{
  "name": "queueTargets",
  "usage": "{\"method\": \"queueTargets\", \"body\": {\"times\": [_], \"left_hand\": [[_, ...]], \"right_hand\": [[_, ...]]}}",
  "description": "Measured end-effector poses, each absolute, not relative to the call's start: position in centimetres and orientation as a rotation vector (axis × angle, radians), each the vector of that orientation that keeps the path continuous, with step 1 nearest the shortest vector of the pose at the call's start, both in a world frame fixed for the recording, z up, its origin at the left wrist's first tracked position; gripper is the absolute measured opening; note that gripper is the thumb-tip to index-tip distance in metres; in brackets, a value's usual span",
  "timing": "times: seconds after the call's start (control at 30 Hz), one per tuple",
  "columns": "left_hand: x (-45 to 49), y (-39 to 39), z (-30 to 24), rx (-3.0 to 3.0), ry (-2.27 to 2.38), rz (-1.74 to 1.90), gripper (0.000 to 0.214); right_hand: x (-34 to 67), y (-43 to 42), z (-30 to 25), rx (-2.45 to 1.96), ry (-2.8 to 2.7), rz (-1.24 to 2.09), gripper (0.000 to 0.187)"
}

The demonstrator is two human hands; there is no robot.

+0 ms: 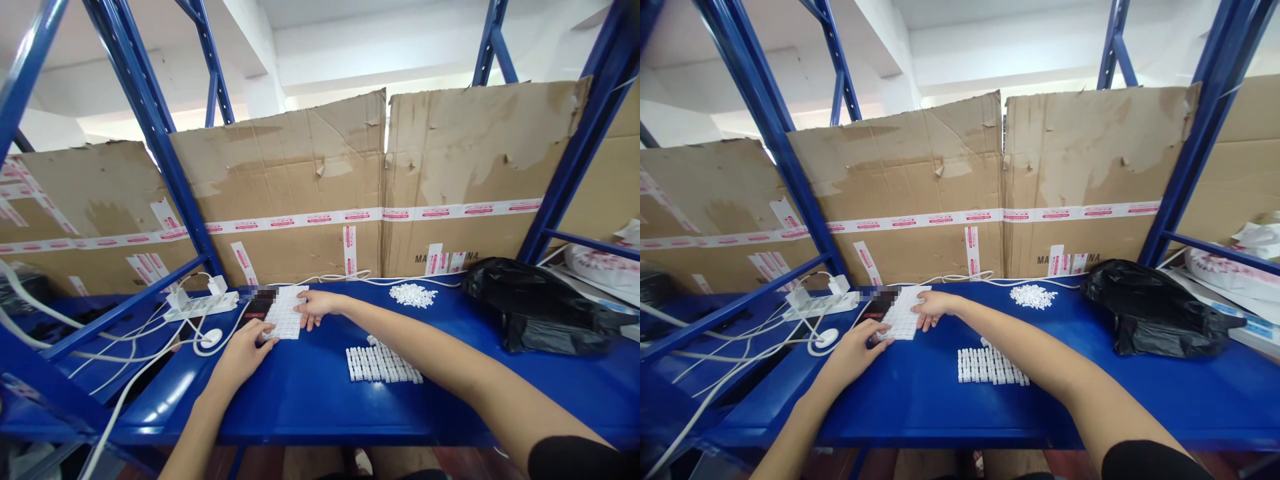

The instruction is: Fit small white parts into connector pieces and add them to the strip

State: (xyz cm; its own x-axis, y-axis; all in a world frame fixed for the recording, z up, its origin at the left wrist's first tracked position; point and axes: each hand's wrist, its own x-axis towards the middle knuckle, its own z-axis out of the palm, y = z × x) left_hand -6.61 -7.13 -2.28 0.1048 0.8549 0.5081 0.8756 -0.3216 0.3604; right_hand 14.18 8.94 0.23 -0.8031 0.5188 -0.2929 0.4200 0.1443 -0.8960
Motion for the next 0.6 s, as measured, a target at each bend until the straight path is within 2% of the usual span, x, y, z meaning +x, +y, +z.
{"method": "queueTargets", "body": {"times": [0.37,0.6], "left_hand": [[-8.5,-6.4,-2.3,-2.419,-1.814,-0.966,0.022],[-9.5,-6.9,-2.0,-2.428,-1.838,-0.994,0.025]], "right_hand": [[14.2,9.2,-0.3,-0.923,-2.276,1.782,0.077],[14.5,9.2,-0.3,-0.885,-2.261,1.821,0.074]]}}
